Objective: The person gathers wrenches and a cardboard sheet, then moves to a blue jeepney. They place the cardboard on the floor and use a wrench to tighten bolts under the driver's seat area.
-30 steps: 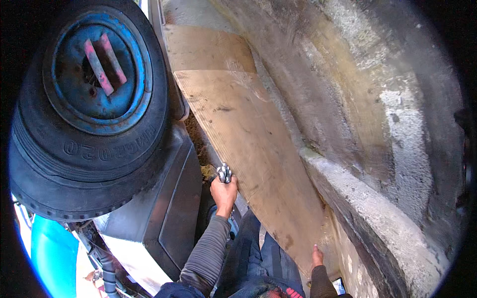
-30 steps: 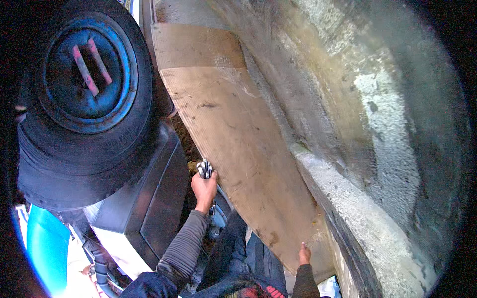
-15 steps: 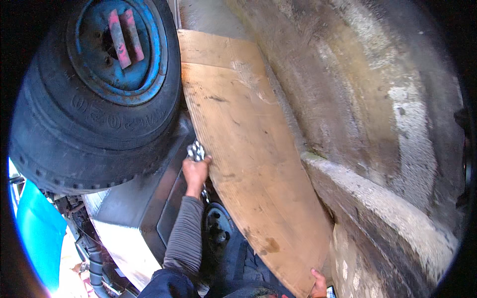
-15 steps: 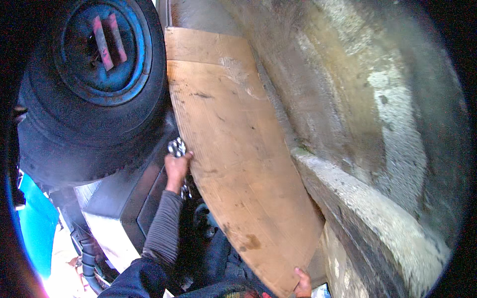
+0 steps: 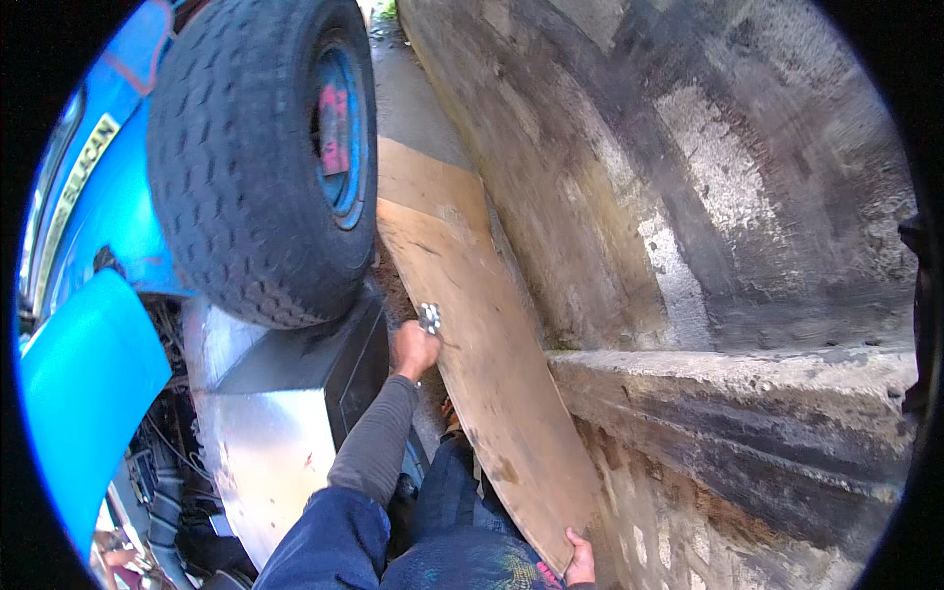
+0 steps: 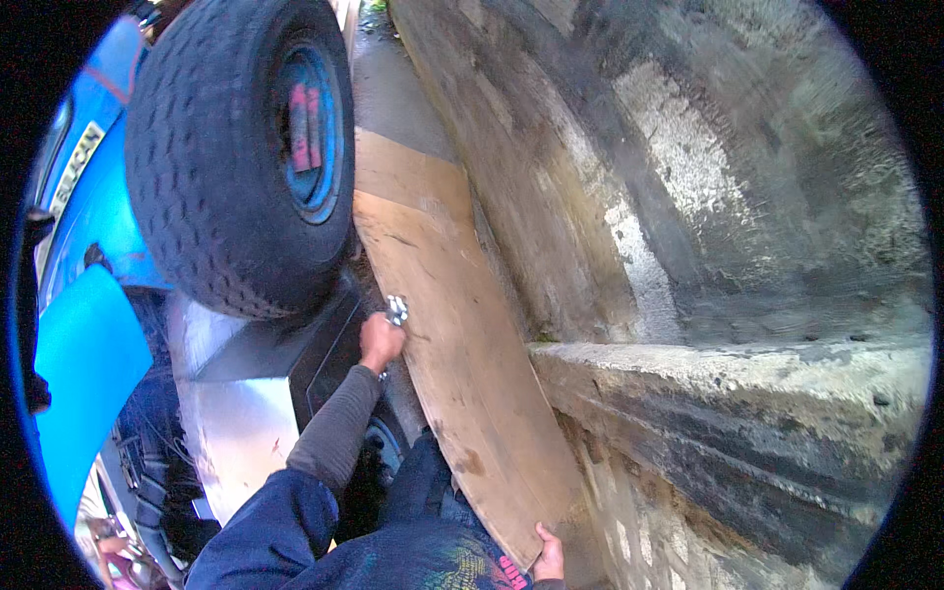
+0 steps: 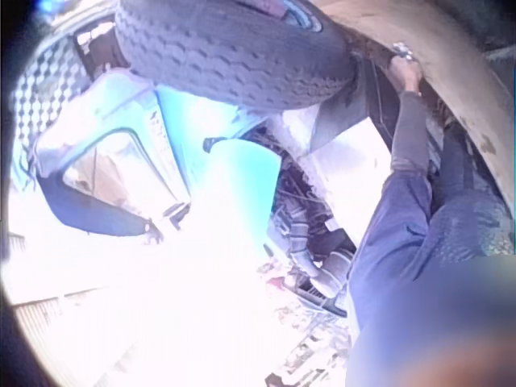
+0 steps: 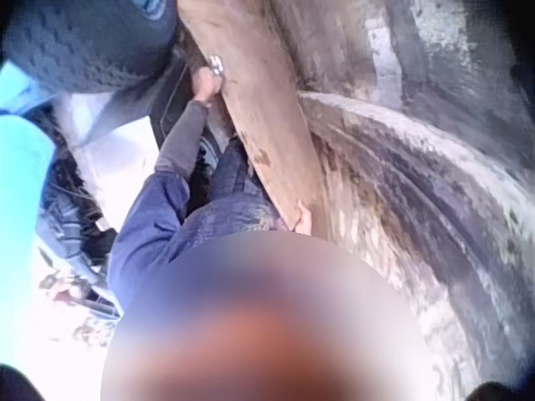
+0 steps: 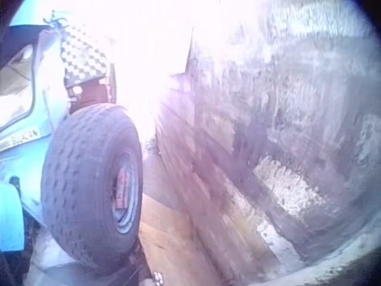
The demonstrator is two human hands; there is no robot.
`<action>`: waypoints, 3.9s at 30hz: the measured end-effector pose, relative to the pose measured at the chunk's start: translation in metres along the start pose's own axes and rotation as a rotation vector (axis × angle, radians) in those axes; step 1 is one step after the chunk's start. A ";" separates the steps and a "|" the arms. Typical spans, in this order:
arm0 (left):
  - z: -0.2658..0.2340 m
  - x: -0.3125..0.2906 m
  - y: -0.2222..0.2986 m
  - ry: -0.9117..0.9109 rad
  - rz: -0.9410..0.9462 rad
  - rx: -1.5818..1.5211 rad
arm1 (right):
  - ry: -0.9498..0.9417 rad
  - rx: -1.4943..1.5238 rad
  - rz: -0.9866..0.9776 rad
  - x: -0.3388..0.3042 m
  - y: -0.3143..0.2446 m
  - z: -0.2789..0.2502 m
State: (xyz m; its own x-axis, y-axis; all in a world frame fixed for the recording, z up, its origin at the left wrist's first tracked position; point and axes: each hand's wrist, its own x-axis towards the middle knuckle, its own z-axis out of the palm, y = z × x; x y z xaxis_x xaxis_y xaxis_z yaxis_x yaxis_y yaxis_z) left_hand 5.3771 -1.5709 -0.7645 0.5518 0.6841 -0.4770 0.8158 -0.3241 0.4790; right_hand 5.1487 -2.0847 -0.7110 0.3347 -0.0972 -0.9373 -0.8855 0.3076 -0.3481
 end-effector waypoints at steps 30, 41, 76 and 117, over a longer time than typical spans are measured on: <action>0.120 -0.466 -0.062 0.065 -0.092 -0.694 | 0.235 -0.585 -0.546 -0.284 0.062 -0.452; 0.126 -0.534 -0.221 0.082 -0.305 -0.870 | -0.140 0.184 -0.334 -0.329 0.105 -0.385; 0.008 -0.548 -0.184 0.148 -0.103 -1.377 | -0.385 0.404 -0.349 -0.252 0.097 -0.317; -0.026 -0.474 -0.198 0.367 0.441 -1.375 | -0.918 0.033 -0.097 -0.233 -0.070 -0.101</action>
State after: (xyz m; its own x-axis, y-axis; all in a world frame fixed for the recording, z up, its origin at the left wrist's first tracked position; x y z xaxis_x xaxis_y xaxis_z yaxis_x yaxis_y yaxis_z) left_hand 4.9498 -1.8146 -0.6141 0.4606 0.8876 -0.0047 -0.3146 0.1682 0.9342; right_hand 5.0999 -2.1797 -0.4699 0.5439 0.6605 -0.5176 -0.8351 0.3657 -0.4109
